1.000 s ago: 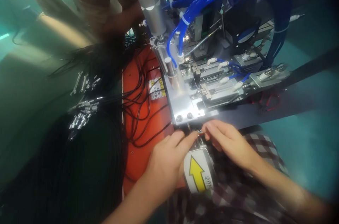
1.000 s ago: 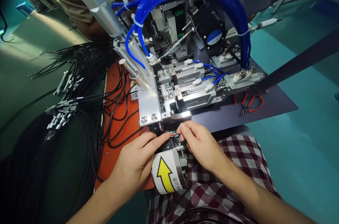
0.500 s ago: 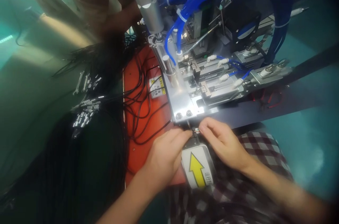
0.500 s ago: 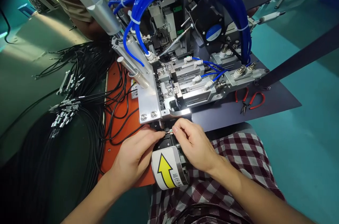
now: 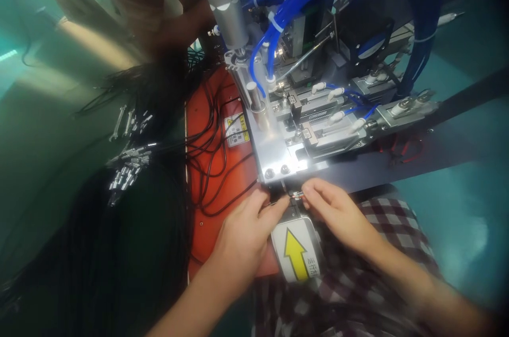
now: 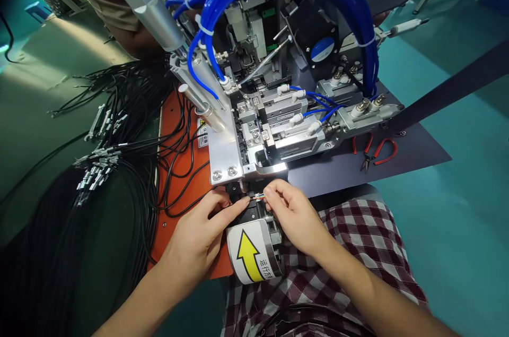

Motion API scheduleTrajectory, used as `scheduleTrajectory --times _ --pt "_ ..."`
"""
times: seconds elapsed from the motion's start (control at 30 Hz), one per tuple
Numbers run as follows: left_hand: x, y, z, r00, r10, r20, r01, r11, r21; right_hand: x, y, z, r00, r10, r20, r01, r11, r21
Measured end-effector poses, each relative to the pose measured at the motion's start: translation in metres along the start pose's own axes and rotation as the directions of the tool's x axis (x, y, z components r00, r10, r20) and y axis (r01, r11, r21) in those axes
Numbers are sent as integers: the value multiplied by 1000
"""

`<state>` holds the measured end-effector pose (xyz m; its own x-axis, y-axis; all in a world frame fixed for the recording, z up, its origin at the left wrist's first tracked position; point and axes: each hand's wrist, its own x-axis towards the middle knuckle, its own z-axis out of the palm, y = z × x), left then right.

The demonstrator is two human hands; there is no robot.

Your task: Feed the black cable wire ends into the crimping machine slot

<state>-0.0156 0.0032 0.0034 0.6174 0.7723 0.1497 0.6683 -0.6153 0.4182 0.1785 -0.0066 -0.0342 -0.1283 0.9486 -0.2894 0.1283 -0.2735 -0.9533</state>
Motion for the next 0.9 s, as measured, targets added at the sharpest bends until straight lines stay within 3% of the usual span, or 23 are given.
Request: scheduleTrajectory --times 0.1,0.27,0.4,0.53,0.57,0.63,0.77,0.9 --pt "1 -3 1 999 31 -19 -31 1000 -6 -1 3 -2 1000 21 17 -21 999 24" --pt "2 -5 1 999 38 -28 -39 999 -11 0 3 2 985 -168 -40 153 959 -240" --pt "1 -5 3 998 35 -43 -37 998 -42 0 0 2 941 -332 -68 282 878 -387" --pt "2 -5 3 997 49 -64 -53 997 -62 -1 -5 1 898 -439 -31 341 739 -580" --pt "2 -5 2 996 57 -65 -61 997 -57 -1 -6 1 898 -440 -34 334 728 -599" --pt "2 -4 1 997 60 -47 -62 997 -42 0 -7 1 928 -366 -66 274 793 -544" --pt "3 -2 0 999 29 -24 -30 999 -35 2 -3 -3 998 -69 -6 66 973 -222" --pt "3 -1 -1 999 15 -33 -16 999 -50 0 2 -2 998 -54 9 55 987 -154"
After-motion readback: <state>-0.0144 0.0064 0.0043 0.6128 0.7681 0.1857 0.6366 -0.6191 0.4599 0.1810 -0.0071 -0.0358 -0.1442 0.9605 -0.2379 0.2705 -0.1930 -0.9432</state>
